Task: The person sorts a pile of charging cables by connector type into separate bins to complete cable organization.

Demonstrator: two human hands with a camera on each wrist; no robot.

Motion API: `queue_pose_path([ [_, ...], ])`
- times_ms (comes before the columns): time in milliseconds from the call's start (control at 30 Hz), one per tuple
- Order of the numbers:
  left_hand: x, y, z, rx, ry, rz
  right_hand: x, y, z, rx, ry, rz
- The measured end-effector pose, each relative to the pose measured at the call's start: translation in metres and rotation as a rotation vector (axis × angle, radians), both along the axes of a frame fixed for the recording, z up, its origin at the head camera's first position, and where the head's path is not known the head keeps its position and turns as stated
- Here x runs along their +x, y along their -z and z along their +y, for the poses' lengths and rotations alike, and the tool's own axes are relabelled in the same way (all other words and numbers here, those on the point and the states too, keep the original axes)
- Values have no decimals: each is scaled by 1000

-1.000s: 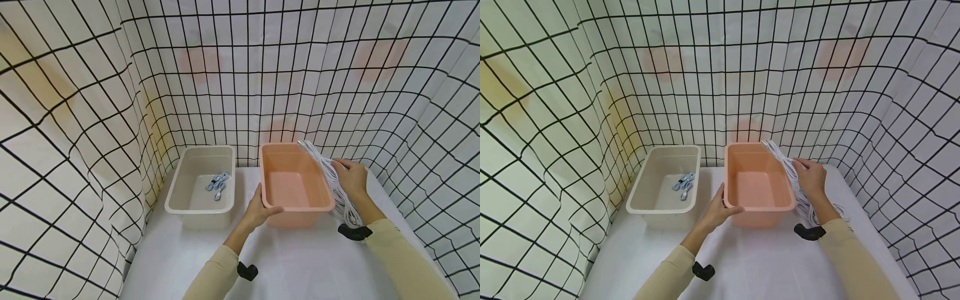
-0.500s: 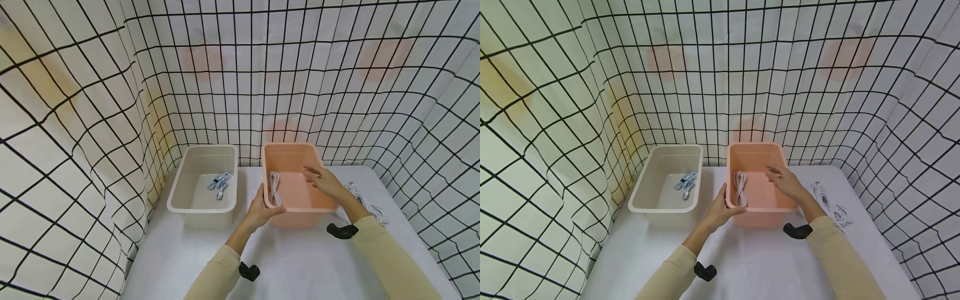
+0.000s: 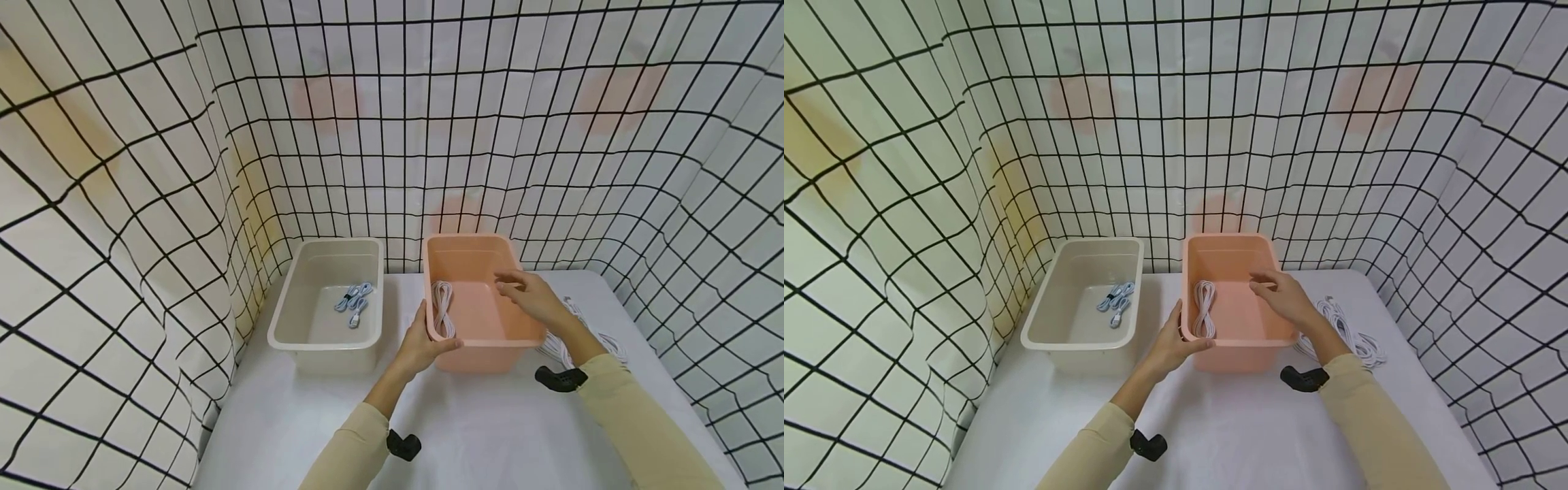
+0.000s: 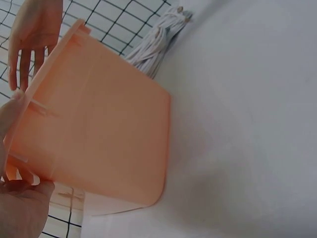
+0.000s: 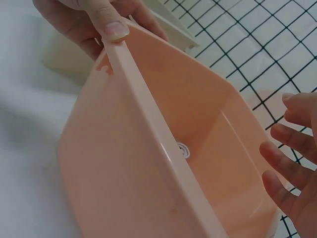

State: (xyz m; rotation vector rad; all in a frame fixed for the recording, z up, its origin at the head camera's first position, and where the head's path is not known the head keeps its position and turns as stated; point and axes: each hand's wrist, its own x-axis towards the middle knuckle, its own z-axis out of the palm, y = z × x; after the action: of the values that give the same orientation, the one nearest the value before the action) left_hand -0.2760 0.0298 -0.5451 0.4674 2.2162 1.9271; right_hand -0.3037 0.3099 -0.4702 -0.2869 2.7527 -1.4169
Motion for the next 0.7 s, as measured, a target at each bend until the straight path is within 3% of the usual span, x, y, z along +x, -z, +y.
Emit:
queue_pose_path([
  [700, 1, 0, 0, 2, -2, -6, 10, -9, 20, 9, 19, 16],
])
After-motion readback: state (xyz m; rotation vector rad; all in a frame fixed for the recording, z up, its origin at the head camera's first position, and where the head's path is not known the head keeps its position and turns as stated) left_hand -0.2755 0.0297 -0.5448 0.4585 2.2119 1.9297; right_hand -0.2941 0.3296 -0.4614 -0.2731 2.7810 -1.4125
